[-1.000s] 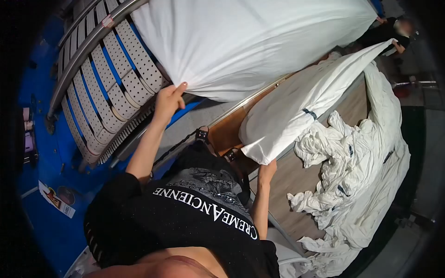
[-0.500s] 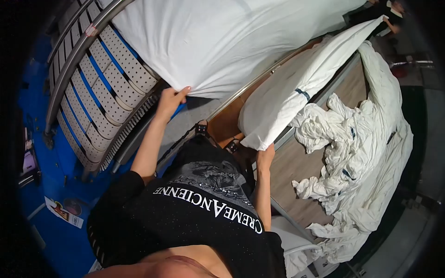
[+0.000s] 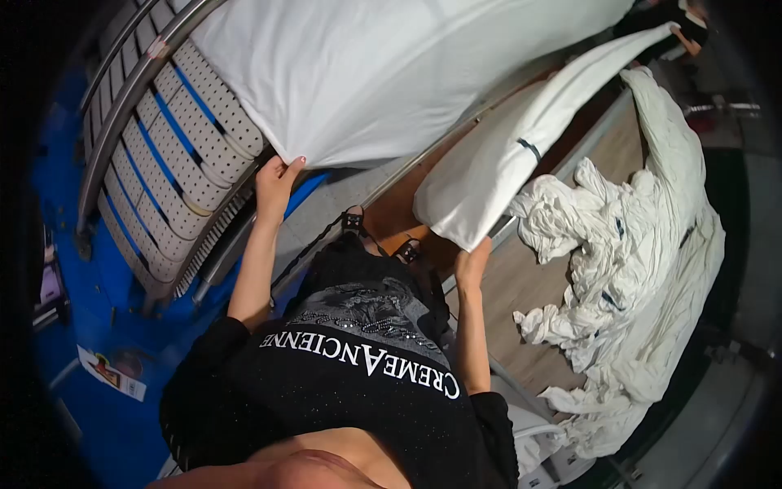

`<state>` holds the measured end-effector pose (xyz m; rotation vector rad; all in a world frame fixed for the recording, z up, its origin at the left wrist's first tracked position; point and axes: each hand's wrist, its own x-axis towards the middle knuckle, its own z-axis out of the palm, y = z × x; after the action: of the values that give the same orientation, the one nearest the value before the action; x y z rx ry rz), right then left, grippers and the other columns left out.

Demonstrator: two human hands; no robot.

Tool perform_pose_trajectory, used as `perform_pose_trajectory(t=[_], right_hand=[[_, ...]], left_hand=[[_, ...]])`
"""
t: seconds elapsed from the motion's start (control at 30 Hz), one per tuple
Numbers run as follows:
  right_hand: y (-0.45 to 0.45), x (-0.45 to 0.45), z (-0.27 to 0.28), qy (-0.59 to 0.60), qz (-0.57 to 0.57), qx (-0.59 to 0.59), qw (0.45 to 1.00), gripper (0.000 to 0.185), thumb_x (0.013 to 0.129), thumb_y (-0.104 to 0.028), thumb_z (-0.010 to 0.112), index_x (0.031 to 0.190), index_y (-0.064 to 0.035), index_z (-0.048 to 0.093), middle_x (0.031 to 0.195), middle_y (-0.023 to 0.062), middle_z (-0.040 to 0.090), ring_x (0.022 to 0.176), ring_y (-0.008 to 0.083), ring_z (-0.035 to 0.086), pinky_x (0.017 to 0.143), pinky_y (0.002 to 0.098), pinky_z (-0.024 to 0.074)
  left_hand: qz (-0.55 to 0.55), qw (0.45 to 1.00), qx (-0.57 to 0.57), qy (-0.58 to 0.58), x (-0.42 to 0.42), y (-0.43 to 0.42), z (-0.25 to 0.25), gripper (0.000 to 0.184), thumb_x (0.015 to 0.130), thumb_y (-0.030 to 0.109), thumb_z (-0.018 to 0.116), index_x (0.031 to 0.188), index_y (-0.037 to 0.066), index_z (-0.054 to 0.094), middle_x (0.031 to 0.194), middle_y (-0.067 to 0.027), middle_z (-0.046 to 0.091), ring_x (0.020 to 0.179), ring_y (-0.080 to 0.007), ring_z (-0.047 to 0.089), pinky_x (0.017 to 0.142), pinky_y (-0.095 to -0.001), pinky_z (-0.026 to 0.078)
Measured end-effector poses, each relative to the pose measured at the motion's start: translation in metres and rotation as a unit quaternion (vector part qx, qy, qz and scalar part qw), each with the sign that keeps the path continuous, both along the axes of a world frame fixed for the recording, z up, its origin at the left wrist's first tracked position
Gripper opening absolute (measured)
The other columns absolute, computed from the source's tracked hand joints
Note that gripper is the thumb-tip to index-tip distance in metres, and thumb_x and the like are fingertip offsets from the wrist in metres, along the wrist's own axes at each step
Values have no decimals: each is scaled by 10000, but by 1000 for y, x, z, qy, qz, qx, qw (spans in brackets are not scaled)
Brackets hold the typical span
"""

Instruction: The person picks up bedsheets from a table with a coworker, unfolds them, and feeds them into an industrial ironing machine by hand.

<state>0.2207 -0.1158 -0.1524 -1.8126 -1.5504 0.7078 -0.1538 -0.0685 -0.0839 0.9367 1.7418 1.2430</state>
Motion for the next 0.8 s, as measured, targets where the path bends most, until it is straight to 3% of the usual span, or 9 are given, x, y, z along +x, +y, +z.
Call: perform_pose_trajectory(t=[0.1,0.23,0.37,0.43,0.5,0.6,0.7,0.77,0.8], right_hand=[[0,10,16,39,-22,-95,994,355,850,-108,395,1169,46,411,1121,202,465,1061,322,442,936,377,320],[-18,2,6,76,39,-22,996,462,898,-192,379,1290,41,301,1273,193,381,1189,299,357,996,354,262],[-15,2,-1,88,-11,-3,996,392,893,-140,390,1235,52,385,1202,152,470,1116,259,449,946,336,338],[-4,5,18,371,-122,-28,920,396,876,-173,460,1221,18,425,1144,111,518,1050,210,500,899,301,370],[15,-1,12,370,-122,13,921,332,856,-151,502,1146,11,502,1053,67,566,967,149,527,831,274,403],[21,4,18,335,-127,16,933,282,867,-172,513,1086,4,543,1005,41,580,898,122,533,789,268,417],[25,-25,60,483,-65,5,873,250,857,-162,546,1041,3,579,924,18,604,813,104,554,731,259,451],[21,-43,84,553,-32,-43,831,205,831,-150,558,977,-11,597,885,12,614,748,103,574,656,265,477],[17,-43,89,473,18,-59,879,176,822,-147,564,934,-17,604,860,8,614,751,93,571,650,255,476]], left_hand=[[47,992,71,-88,7,-6,12,218,833,149,625,956,-27,584,866,-33,619,793,-63,538,702,-193,402],[154,977,-2,-149,17,10,-12,351,893,353,517,729,44,485,574,-17,502,509,-123,561,422,-237,349],[23,998,-36,-43,29,28,-45,375,916,335,473,793,-19,491,556,-63,513,497,-187,614,388,-273,352],[-63,996,-53,-46,22,17,-24,358,929,304,448,898,-46,516,561,-70,527,499,-181,614,392,-261,359],[-86,990,-98,-58,10,-1,2,328,941,265,416,1033,-41,490,879,-114,619,550,-153,629,416,-233,366],[-74,992,34,-96,49,-15,19,546,939,250,415,1340,-36,178,1343,-211,331,1069,-251,535,692,-259,496],[-232,947,13,222,100,-20,-47,835,876,327,529,1383,2,-50,1426,-235,85,1249,-294,341,914,-358,412],[-244,965,-89,-43,150,-10,-49,722,844,347,579,1352,-22,222,1341,-236,316,1121,-270,471,845,-333,444],[-318,894,-212,-234,156,-3,-44,608,836,351,590,1247,-33,360,1215,-204,437,1021,-241,515,785,-330,451]])
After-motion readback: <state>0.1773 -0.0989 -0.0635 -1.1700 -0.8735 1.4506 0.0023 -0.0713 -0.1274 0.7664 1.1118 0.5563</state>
